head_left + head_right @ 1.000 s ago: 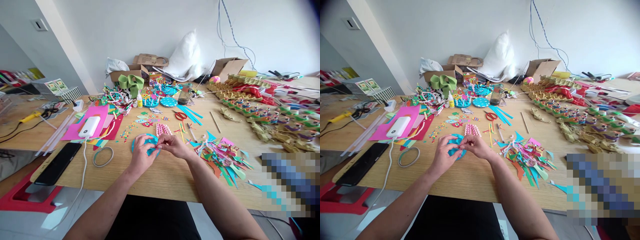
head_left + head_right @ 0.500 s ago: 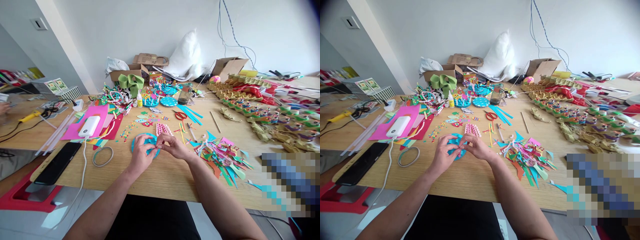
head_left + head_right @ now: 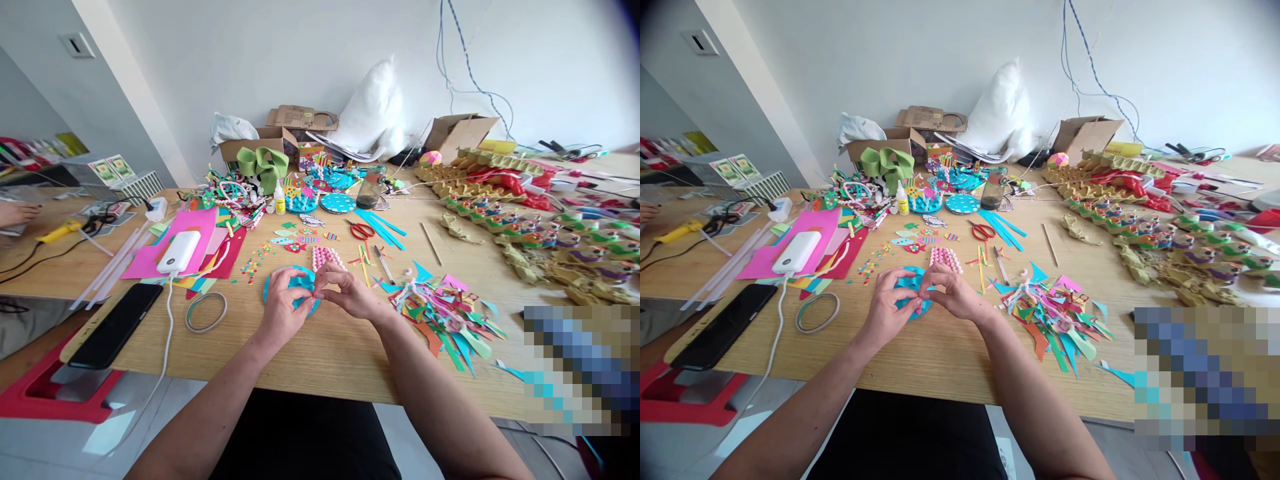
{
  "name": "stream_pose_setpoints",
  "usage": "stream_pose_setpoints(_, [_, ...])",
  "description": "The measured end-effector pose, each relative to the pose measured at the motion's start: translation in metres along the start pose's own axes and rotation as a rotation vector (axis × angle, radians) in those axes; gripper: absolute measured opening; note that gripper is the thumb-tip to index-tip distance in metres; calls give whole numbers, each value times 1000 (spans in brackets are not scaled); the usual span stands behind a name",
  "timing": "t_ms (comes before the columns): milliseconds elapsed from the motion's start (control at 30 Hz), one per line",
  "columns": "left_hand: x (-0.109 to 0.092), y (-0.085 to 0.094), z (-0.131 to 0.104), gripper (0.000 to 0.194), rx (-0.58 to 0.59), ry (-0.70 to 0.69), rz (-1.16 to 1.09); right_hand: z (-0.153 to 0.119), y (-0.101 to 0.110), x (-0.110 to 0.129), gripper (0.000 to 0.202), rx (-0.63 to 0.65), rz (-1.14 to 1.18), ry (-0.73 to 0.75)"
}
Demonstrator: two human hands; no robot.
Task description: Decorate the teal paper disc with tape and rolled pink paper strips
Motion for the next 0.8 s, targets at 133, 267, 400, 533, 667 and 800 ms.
stream_pose_setpoints(133, [0,-1,-1,8,2,6,-1,-1,2,1,15,-9,-2,-2])
stream_pose_setpoints(267, [1,-2,-1,5,-4,3,0,-1,3,-2,19,-2,21,-35])
stream_pose_setpoints(400, [1,-2,-1,4,-11,-8,7,-1,2,-3,20,16,39,-49])
stream_pose_setpoints(533, [0,-1,-1,5,-5,-1,13,-1,1,-3,20,12,41,-54])
stream_pose_setpoints(667, [-1,-1,-1,5,1,-5,11,-1,1,-1,20,0,62,-49])
stream_pose_setpoints(800, [0,0,-1,2,8,0,2,-1,7,-1,23,-72,88,-68])
Point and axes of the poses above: each hand's wrist, its own z-axis towards the middle knuckle, its own y-axis out of the back of the hand, x = y × z, the point moved 5 cm from there along z, towards the middle knuckle, and after that the axes turned 8 degrees about -y, right-handed, at the moved point
